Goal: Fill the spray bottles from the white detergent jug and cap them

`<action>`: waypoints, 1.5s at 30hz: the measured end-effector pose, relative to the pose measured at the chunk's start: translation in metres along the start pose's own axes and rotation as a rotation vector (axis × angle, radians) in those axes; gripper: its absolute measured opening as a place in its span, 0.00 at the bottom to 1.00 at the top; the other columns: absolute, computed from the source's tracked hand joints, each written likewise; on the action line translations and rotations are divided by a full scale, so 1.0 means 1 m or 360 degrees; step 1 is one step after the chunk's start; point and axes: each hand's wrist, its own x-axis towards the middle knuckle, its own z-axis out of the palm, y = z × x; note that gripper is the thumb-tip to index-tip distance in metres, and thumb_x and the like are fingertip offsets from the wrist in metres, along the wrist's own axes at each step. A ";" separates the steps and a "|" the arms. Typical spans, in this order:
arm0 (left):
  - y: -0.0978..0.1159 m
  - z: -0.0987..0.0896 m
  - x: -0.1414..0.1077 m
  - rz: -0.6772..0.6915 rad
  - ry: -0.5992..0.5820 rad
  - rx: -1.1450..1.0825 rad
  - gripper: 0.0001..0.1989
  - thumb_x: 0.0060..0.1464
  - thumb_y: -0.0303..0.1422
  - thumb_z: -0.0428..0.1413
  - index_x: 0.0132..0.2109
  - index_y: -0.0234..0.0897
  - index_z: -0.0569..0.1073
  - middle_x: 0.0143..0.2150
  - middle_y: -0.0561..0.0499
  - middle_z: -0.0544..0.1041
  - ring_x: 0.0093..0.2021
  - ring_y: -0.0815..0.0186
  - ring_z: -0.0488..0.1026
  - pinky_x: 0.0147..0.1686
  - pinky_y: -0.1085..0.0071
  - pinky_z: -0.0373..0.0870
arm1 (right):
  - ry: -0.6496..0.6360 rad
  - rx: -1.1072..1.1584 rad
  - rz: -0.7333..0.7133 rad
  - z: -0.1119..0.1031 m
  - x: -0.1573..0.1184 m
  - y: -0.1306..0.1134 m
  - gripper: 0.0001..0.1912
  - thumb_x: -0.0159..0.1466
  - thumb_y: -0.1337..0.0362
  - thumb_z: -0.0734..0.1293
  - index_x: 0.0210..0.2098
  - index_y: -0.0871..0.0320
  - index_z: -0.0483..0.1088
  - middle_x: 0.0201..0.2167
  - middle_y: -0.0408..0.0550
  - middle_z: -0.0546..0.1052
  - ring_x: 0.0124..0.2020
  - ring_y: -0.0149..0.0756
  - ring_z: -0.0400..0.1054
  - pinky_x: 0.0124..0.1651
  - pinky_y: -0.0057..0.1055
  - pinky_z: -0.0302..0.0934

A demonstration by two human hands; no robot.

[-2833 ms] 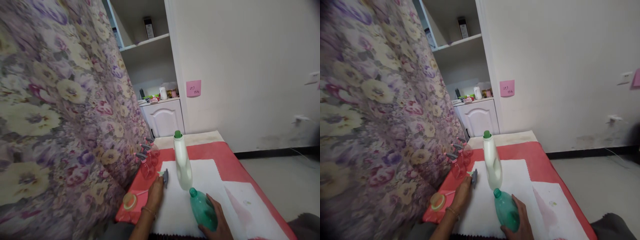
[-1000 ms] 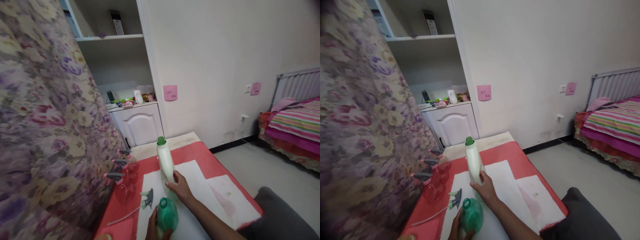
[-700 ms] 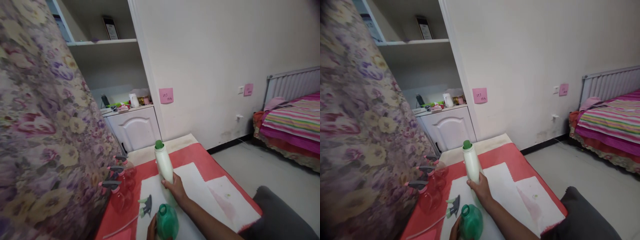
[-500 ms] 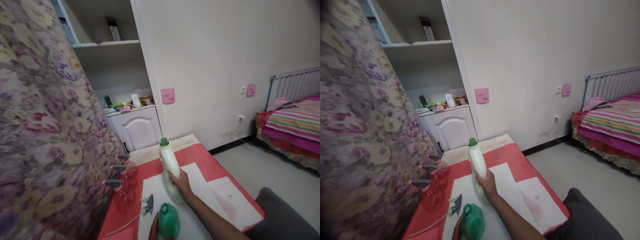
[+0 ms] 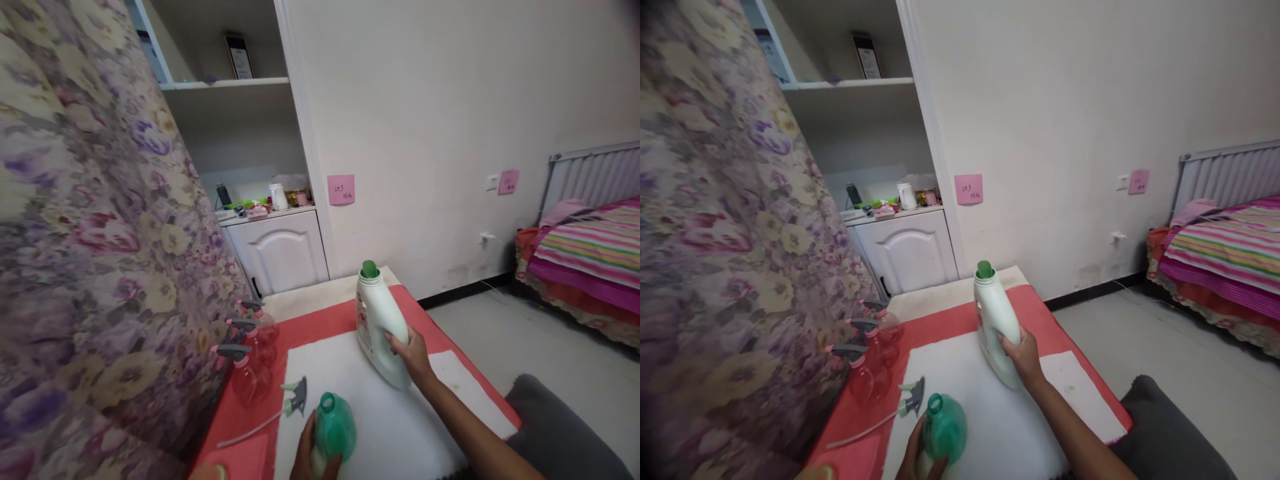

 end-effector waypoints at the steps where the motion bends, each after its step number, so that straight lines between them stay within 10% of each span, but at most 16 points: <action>1: 0.000 0.000 0.000 -0.0001 0.0002 -0.0011 0.33 0.43 0.42 0.57 0.59 0.40 0.68 0.60 0.47 0.73 0.60 0.50 0.68 0.59 0.61 0.66 | 0.0009 -0.0018 0.0008 -0.005 -0.002 0.002 0.16 0.51 0.52 0.70 0.25 0.59 0.67 0.15 0.40 0.68 0.18 0.33 0.61 0.22 0.28 0.58; 13: -0.037 0.015 0.006 -0.0055 0.0105 -0.0240 0.36 0.42 0.41 0.57 0.59 0.35 0.63 0.60 0.41 0.72 0.57 0.51 0.71 0.55 0.62 0.70 | -0.0044 -0.0173 0.0092 -0.027 -0.017 0.021 0.16 0.53 0.51 0.69 0.27 0.59 0.68 0.15 0.39 0.68 0.19 0.33 0.62 0.23 0.29 0.59; 24: -0.005 0.038 0.049 0.0073 0.0196 -0.0473 0.34 0.41 0.39 0.61 0.57 0.34 0.66 0.57 0.39 0.74 0.49 0.51 0.76 0.49 0.59 0.74 | -0.0156 -0.0236 0.0246 -0.027 -0.014 0.037 0.18 0.52 0.52 0.69 0.17 0.55 0.62 0.08 0.37 0.64 0.13 0.31 0.60 0.19 0.28 0.56; 45: -0.024 0.045 0.056 0.0067 0.0049 -0.0407 0.36 0.41 0.34 0.62 0.60 0.36 0.64 0.61 0.42 0.70 0.58 0.51 0.70 0.56 0.62 0.68 | -0.0266 -0.0182 0.0304 -0.031 -0.014 0.046 0.18 0.51 0.50 0.70 0.17 0.56 0.64 0.08 0.37 0.66 0.13 0.30 0.62 0.21 0.28 0.57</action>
